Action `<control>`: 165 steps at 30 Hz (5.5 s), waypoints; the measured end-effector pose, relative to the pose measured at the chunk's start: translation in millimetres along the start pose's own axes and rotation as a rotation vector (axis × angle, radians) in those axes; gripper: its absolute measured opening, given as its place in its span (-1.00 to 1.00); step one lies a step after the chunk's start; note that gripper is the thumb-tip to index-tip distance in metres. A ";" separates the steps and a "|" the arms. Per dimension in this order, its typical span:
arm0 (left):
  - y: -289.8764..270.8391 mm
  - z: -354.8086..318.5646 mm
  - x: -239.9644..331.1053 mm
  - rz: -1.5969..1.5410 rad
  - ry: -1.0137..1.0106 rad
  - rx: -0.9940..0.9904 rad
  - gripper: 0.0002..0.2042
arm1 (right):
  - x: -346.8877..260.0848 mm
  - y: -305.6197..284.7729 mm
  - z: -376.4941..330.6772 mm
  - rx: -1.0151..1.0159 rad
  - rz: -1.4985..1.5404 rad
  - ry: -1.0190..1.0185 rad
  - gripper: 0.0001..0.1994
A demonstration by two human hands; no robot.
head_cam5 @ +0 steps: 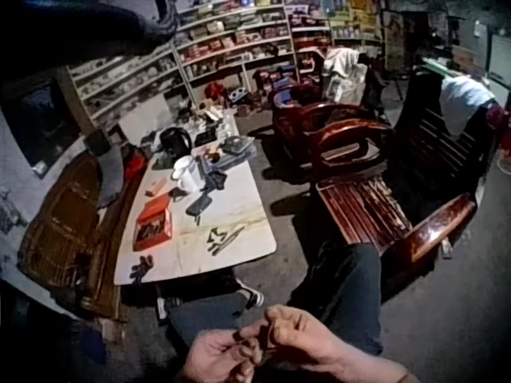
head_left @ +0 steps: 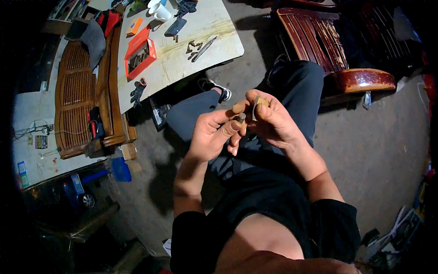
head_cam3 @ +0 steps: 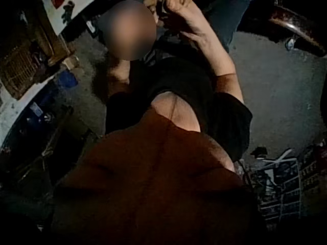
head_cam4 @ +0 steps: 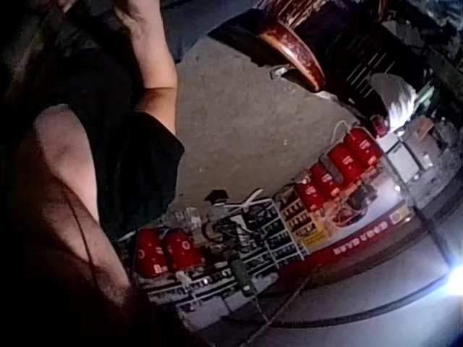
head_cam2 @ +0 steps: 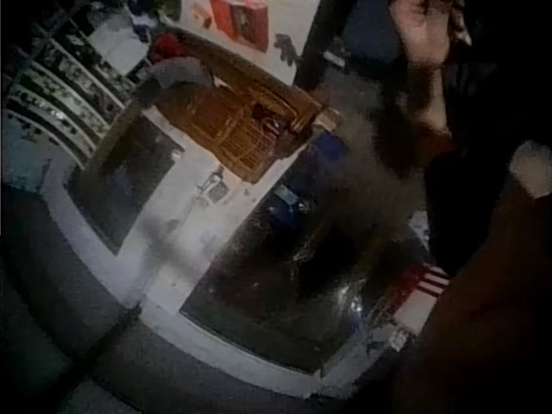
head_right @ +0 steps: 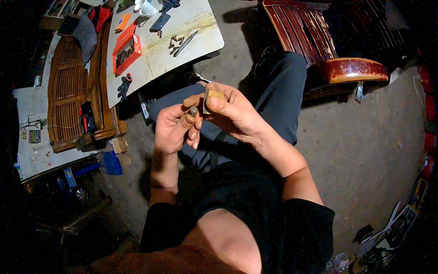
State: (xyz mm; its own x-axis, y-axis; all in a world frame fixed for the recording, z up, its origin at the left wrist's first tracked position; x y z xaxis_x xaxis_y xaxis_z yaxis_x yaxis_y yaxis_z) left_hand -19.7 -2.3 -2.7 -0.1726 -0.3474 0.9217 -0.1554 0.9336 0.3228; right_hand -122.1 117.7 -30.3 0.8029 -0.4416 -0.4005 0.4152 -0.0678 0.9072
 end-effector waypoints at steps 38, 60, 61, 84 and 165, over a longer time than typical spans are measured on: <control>12.6 8.2 2.8 0.811 0.312 0.381 -0.93 | -4.6 7.2 -1.0 0.288 -0.682 -0.446 -0.75; 11.7 10.8 9.1 0.504 0.211 0.247 -0.89 | 0.8 -12.8 5.7 0.170 0.000 -0.033 -0.71; 11.8 10.4 9.9 0.506 0.208 0.244 -0.89 | 0.6 -12.8 5.8 0.151 -0.007 -0.043 -0.71; 10.0 2.2 -0.5 0.354 0.070 0.226 -0.86 | -8.3 3.1 1.8 0.214 -0.578 -0.201 -0.72; 4.8 0.7 2.2 0.455 0.087 0.219 -0.86 | -7.7 -7.2 -5.7 0.134 -0.471 -0.147 -0.77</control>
State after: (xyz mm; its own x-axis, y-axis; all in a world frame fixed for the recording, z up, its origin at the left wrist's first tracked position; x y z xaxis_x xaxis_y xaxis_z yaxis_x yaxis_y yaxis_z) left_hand -21.5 1.3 0.7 -0.1899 0.1071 0.9759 -0.2854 0.9451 -0.1592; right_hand -128.8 126.7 -34.4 0.4690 -0.4563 -0.7562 0.6513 -0.3996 0.6451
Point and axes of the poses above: each hand's wrist, its own z-axis towards the middle knuckle, its own y-axis out of the palm, x = y × z, the point moved 2 cm from there along z, towards the middle knuckle, and after that the axes turned 5 degrees about -y, right-handed, at the moved point
